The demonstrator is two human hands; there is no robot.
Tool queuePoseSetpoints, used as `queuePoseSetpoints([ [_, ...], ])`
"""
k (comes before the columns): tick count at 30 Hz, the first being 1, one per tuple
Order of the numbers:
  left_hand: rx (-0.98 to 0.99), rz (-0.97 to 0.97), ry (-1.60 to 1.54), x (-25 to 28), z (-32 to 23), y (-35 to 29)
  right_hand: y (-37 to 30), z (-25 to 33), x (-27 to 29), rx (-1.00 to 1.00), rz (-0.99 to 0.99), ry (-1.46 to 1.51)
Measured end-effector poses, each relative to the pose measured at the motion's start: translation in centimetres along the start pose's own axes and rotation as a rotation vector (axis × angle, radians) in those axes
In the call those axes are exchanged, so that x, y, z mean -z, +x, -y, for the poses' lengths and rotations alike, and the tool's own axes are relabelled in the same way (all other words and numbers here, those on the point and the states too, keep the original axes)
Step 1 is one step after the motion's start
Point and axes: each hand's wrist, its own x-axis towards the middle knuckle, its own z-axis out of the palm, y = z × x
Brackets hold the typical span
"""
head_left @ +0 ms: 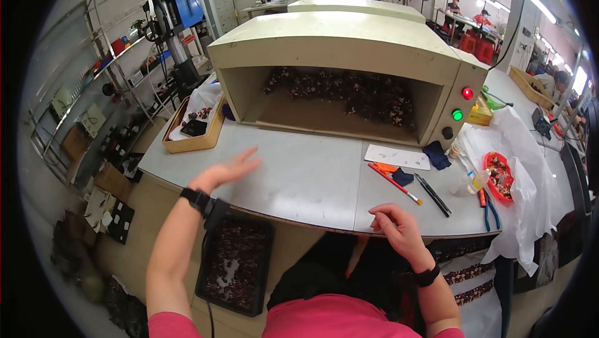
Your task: Applying adhesive and assembling small plastic parts for figurine production, then assisting a colleague with camera equipment.
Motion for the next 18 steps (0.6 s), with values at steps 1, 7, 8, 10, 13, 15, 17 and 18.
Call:
queuePoseSetpoints([
  [1,-0.048,-0.047,-0.126,1.1,-1.5,1.2,0.2,-0.2,-0.3,-0.014,0.006,-0.001],
  [7,-0.161,-0.136,-0.849,4.3,-5.2,9.4,0.6,-0.1,-0.4,-0.073,0.038,-0.034],
  [8,-0.129,-0.151,-0.905,3.9,-5.1,11.0,0.2,-0.2,-0.1,-0.086,-0.003,-0.09],
  [10,-0.023,-0.176,-0.853,3.9,-4.5,15.3,-0.1,-0.6,0.4,-0.091,-0.062,-0.145],
  [13,0.061,-0.24,-0.794,4.7,-3.3,20.4,0.1,-1.1,0.3,-0.016,-0.083,-0.374],
  [15,0.076,-0.442,-0.546,5.6,-3.1,22.8,0.4,-1.6,-0.1,-0.108,-0.223,-0.283],
  [17,0.047,-0.655,-0.501,6.0,-0.5,27.5,0.4,-1.8,0.0,-0.132,-0.197,-0.294],
  [18,0.025,-0.635,-0.479,5.8,0.1,28.5,-0.1,-2.1,0.4,-0.175,-0.231,-0.268],
])
